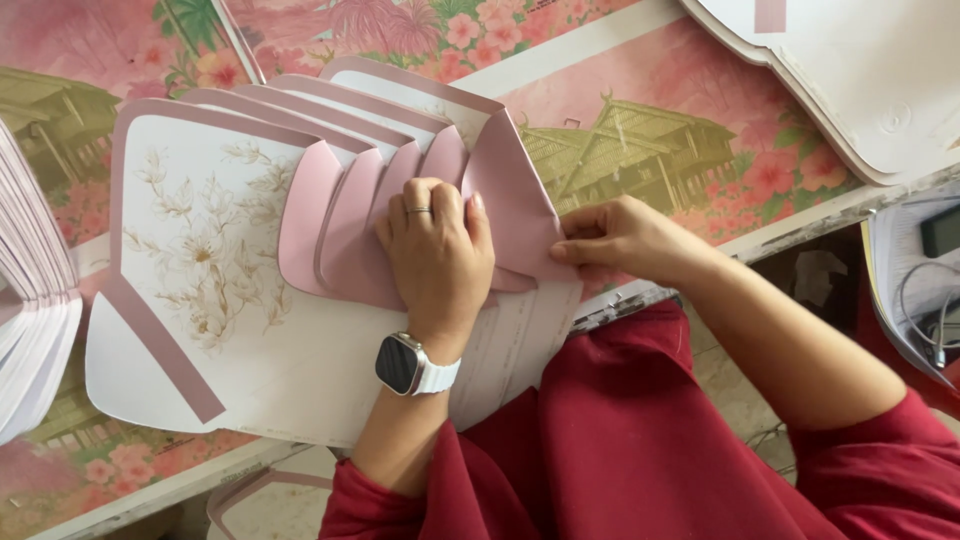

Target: Folding paper templates into envelopes by creasing the side and bottom flaps

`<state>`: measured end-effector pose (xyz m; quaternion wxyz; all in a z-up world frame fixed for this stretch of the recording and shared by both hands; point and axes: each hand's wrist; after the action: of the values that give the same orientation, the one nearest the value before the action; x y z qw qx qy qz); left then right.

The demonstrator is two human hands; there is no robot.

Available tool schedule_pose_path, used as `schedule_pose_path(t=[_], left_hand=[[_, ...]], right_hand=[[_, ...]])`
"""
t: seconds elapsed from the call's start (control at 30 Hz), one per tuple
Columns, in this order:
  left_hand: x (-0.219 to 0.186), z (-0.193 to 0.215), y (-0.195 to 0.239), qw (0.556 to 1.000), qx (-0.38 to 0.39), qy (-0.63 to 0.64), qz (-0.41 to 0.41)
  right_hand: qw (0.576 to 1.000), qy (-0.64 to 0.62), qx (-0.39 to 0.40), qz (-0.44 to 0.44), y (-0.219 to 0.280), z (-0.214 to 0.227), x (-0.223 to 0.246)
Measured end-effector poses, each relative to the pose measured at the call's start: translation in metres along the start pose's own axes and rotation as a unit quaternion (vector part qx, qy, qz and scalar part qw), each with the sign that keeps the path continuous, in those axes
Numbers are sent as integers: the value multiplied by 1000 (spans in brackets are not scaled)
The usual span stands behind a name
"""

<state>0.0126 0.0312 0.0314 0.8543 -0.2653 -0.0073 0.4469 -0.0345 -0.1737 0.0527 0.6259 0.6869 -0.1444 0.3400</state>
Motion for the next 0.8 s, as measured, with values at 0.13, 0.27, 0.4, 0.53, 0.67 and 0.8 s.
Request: schedule_pose_path(t=[0.13, 0.27, 0.4, 0.53, 0.67, 0.8], left_hand=[[0, 1, 2, 1000, -1, -4, -8], [0, -2, 2, 1000, -3, -11, -13], [-1, -2, 2, 1000, -2, -18, -14], [-2, -2, 2, 1000, 9, -13, -9], [-1, -4, 3, 1000, 14, -18, -6], [-2, -2, 2, 1000, 13, -15, -2]], right_hand=[[999, -9, -42, 9, 1, -9, -4], [998, 23, -55, 13, 1, -10, -1], [998, -4, -57, 2, -5, -9, -10], [997, 8, -80, 9, -4, -14, -9], [995, 44, -87, -5, 2, -17, -3], [990, 104, -94, 17, 6, -15, -5]])
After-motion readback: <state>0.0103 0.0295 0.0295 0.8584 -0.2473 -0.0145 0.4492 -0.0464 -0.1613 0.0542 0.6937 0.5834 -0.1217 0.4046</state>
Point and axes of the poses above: each hand's wrist, its own y-axis away from the middle knuckle, its own z-axis out of the back of the hand, x = y × z, and after that the axes turned 13 degrees about -z, right-handed
